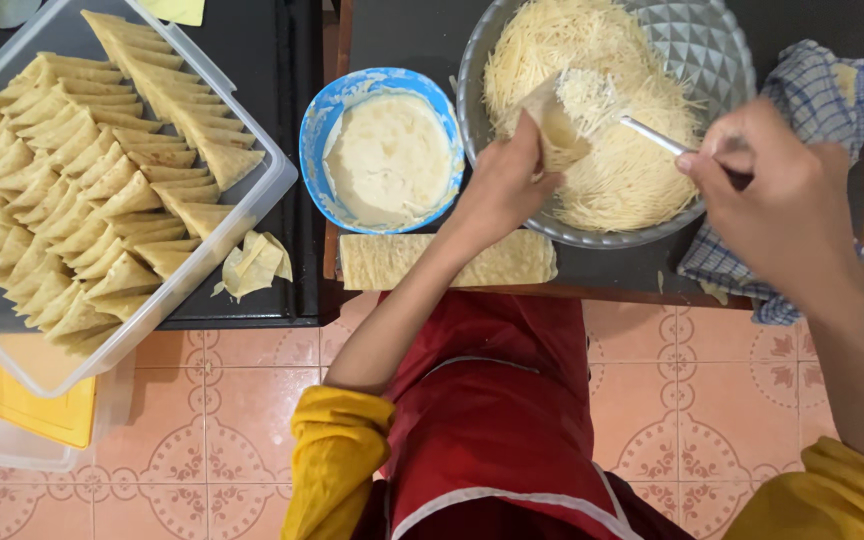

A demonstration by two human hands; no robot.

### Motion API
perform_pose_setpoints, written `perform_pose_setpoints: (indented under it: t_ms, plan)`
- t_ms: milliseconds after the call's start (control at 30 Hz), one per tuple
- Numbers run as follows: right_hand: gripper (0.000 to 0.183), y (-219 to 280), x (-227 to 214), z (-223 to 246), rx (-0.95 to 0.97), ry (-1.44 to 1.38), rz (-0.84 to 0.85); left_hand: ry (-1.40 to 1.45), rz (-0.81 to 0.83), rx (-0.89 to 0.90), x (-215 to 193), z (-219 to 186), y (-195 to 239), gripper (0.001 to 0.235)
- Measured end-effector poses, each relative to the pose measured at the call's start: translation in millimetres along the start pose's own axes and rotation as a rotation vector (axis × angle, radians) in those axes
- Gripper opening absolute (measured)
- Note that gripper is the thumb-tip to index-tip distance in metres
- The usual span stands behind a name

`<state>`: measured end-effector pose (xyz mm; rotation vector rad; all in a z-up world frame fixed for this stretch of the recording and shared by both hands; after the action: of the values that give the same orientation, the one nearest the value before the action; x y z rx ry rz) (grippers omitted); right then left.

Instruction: The person folds thin pastry sheets into cone shapes, fills them with shredded ingredients from a metal bowl, and seals the edges. The completed samosas are placed into a large plastic container. The person repeats this process continuously.

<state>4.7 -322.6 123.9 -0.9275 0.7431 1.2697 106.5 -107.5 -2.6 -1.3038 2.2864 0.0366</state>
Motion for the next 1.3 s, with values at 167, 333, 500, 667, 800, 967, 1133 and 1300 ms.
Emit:
perform_pose_setpoints:
  t_ms: [167, 333, 500, 667, 800, 967, 1133, 1300]
  plan:
    - [0.002, 17, 15, 8, -0.308, 0.372, -0.228, 0.296, 0.003, -0.075, 8, -16, -18, 0.092]
    - [0.007, 25, 34, -7, -0.505, 0.503, -0.427, 0.267, 0.010, -0.050, 13, -2, -22, 0.085]
    - [0.004, 8, 2, 6, -0.529, 0.496, -0.430, 0.219, -0.015, 0.000, -1, 14, -17, 0.078]
    - [0.007, -14, -33, 35, -0.355, 0.613, -0.075, 0.179, -0.097, 0.010, -19, 29, -10, 0.069]
    - [0.034, -47, 42, 23, -0.018, 0.864, 0.686, 0.181, -0.172, 0.074, -20, 33, -7, 0.066]
    - [0.019, -62, 101, 4, -0.006, 0.452, 0.726, 0.231, -0.278, 0.052, -12, 41, -4, 0.063]
    - [0.019, -56, 107, -10, 0.070, 0.204, 0.527, 0.258, -0.328, 0.020, -11, 45, -2, 0.063]
    - [0.010, -35, 90, -22, 0.187, 0.191, 0.544, 0.263, -0.318, 0.024, -18, 39, -1, 0.065]
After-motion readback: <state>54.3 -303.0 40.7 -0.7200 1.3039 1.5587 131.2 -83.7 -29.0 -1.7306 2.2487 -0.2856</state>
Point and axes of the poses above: each hand's wrist, its own y-axis away from the middle knuckle, its own x-axis out of the palm, z = x × y, the point moved 2 cm from there along -y, towards the middle knuckle, and after that the axes turned 4 degrees about x, right-handed, at the moved point
